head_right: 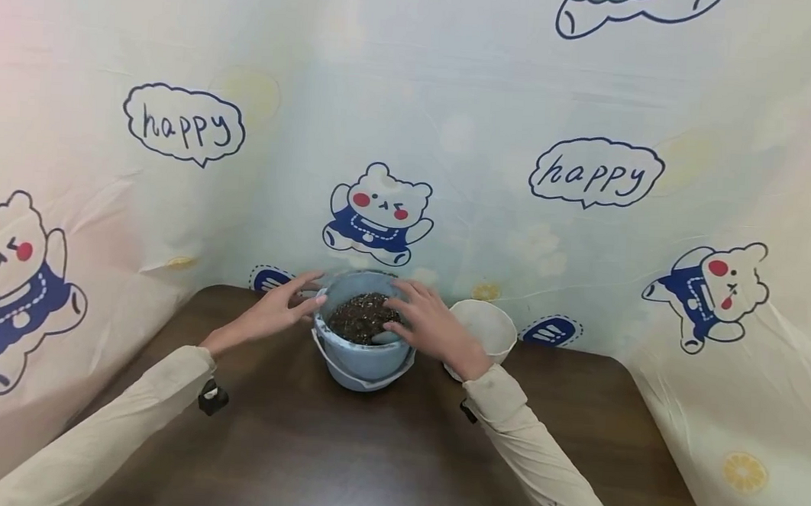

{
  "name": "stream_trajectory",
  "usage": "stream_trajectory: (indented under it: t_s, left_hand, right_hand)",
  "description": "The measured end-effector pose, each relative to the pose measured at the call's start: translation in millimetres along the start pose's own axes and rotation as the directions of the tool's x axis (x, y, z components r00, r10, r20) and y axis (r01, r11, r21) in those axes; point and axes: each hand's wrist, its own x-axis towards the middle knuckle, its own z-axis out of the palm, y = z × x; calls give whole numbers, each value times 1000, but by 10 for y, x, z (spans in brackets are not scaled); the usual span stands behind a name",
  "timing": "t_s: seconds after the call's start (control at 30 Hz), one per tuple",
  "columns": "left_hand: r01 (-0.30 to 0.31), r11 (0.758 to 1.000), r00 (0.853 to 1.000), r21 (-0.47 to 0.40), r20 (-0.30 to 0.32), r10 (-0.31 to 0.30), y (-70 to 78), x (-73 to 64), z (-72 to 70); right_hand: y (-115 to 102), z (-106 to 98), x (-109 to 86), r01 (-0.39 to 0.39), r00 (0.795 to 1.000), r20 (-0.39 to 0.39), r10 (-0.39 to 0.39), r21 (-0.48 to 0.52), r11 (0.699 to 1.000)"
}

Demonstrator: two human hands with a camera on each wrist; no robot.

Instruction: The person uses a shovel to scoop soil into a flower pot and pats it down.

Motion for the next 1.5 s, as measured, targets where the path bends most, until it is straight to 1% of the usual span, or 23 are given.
stream_trajectory:
  t_s: [0.07, 0.13, 0.27, 0.37, 0.47, 0.6, 0.73, 0.87, 1.0, 1.07, 1.13, 1.23, 1.33, 1.4, 1.5]
  left_hand:
    - [51, 993, 998, -105, 31, -48, 4, -3, 10]
    - [91, 980, 995, -179, 55, -82, 19, -4, 13]
    - [146, 952, 989, -271, 68, -132, 37, 8, 2]
    - [172, 931, 985, -322, 69, -158, 43, 17, -4]
    - [189, 911, 982, -366, 71, -175, 53, 24, 18]
    - [214, 884, 977, -415, 71, -203, 65, 46, 57]
    - [232, 865, 972, -445, 74, -222, 78, 50, 67]
    - [246, 861, 968, -445, 74, -238, 86, 46, 57]
    - [254, 862, 966, -439, 76, -246, 82, 57, 53]
    - [254, 860, 966, -442, 77, -245, 72, 56, 47]
    - [251, 858, 967, -448, 79, -241, 66, 49, 42]
    - [250, 856, 968, -452, 85, -238, 64, 41, 39]
    - [255, 853, 966, -456, 84, -243, 72, 36, 42]
    - [259, 849, 965, -460, 84, -248, 78, 39, 46]
    - [262, 843, 964, -470, 85, -252, 88, 42, 57]
  right_hand:
    - [6, 5, 27, -2, 999, 36, 2, -3, 1000]
    - [10, -1, 55, -5, 998, 57, 4, 8, 1000]
    - [-3, -8, 117, 2, 997, 78, -5, 35, 999]
    - [-30, 6, 170, -15, 990, 140, 6, 64, 998]
    - [-46, 25, 232, -68, 969, 245, 35, 131, 989]
    - [-51, 50, 315, -129, 929, 367, 40, 220, 967]
    - [-78, 72, 385, -169, 903, 425, 58, 228, 959]
    - [-114, 100, 453, -182, 892, 442, 96, 156, 971]
    - [-174, 102, 517, -174, 877, 463, 125, 65, 983]
    - [-214, 91, 539, -170, 875, 457, 158, -13, 985]
    - [-241, 86, 544, -150, 879, 439, 186, -116, 982]
    - [-267, 82, 535, -108, 895, 393, 211, -268, 957]
    - [-284, 74, 513, -75, 910, 351, 219, -381, 922]
    - [-289, 70, 503, -66, 918, 329, 223, -428, 902]
    - [-285, 78, 497, -68, 917, 322, 236, -455, 888]
